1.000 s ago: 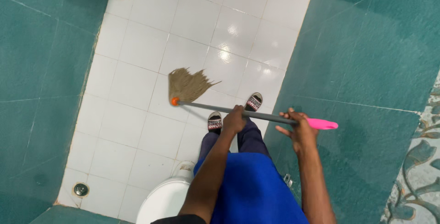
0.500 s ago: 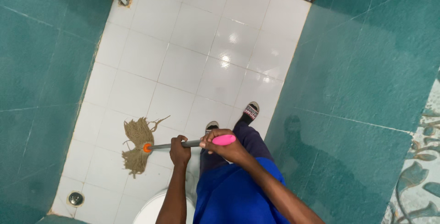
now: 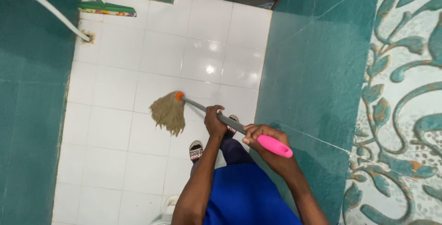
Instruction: The person cleans the bathroom floor by mopping a spill and then using a floor squeegee to push water toward a drain.
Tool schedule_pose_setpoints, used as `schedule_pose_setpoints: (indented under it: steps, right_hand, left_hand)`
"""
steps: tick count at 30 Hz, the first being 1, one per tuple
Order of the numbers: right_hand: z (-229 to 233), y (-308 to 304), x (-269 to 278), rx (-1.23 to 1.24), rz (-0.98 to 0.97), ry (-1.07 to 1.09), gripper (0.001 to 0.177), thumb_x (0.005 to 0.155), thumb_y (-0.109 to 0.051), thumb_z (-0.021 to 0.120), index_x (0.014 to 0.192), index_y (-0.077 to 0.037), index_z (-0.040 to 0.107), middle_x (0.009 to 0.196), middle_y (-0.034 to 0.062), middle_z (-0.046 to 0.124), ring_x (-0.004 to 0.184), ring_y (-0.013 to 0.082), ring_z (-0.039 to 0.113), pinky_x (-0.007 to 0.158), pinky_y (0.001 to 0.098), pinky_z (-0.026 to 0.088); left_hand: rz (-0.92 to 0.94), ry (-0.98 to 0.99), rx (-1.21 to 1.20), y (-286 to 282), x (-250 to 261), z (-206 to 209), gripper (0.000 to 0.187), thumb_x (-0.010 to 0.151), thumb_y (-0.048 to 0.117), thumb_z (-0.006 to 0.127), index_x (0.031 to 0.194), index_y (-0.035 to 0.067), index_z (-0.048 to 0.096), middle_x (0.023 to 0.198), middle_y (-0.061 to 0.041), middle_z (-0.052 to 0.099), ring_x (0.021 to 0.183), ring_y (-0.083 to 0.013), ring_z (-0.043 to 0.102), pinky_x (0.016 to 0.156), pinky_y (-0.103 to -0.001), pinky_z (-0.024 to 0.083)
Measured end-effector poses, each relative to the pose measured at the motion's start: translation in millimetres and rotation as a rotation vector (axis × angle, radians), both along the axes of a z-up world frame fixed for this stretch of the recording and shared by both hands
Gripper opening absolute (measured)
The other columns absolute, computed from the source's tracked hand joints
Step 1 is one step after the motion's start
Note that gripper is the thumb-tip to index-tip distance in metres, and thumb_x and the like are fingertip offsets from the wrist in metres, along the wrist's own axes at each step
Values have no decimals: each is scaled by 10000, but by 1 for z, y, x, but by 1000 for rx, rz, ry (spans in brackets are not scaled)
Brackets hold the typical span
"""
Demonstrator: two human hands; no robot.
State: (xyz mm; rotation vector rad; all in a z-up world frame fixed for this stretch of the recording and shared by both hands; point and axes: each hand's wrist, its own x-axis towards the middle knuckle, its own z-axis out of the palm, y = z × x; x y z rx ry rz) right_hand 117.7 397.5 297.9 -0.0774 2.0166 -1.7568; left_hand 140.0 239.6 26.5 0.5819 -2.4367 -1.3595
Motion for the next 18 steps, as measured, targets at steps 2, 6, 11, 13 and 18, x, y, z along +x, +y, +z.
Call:
schedule_pose_setpoints:
  steps: [2, 6, 11, 13, 18]
  right_hand:
    - [19, 24, -8, 11, -55, 64, 192, 890, -60, 760, 762, -33, 618, 856, 76, 716, 1058, 233, 704, 1064, 423, 530]
    - [44, 52, -11, 157, -207, 183, 132, 874, -59, 756, 791, -25, 659, 861, 73, 701, 1096, 224, 714, 1059, 448, 524]
    - [55, 46, -7, 217, -308, 372, 133, 906, -49, 771, 850, -17, 654, 876, 79, 705, 958, 223, 726, 1140, 458, 537]
    - [58, 36, -7, 258, -348, 431, 130, 884, -45, 773, 870, -5, 650, 930, 91, 722, 1014, 237, 738, 1099, 453, 541]
    - [47, 3, -15, 409, -351, 513, 165, 871, -55, 798, 901, 9, 649, 990, 117, 746, 1177, 269, 712, 975, 394, 571]
  left_hand:
    - [-87, -117, 44, 32, -40, 9, 247, 858, -43, 631, 1016, 132, 703, 1032, -128, 638, 885, -348, 671, 770, -454, 520]
    - [-292, -83, 85, 84, -100, 24, 170, 949, 48, 636, 1083, 130, 702, 1117, -113, 660, 925, -329, 689, 812, -442, 531]
    - [-560, -136, 98, 108, -146, 59, 446, 866, 137, 749, 1271, 77, 571, 1287, -155, 609, 1019, -393, 661, 862, -480, 518]
    - [-636, -223, 99, 110, -149, 82, 611, 830, 157, 780, 1352, 41, 484, 1361, -185, 554, 1047, -427, 636, 870, -506, 503]
    - [-779, 16, 350, 64, -98, 168, 468, 880, -18, 580, 1344, 31, 610, 1487, -194, 583, 1340, -400, 600, 1107, -451, 492]
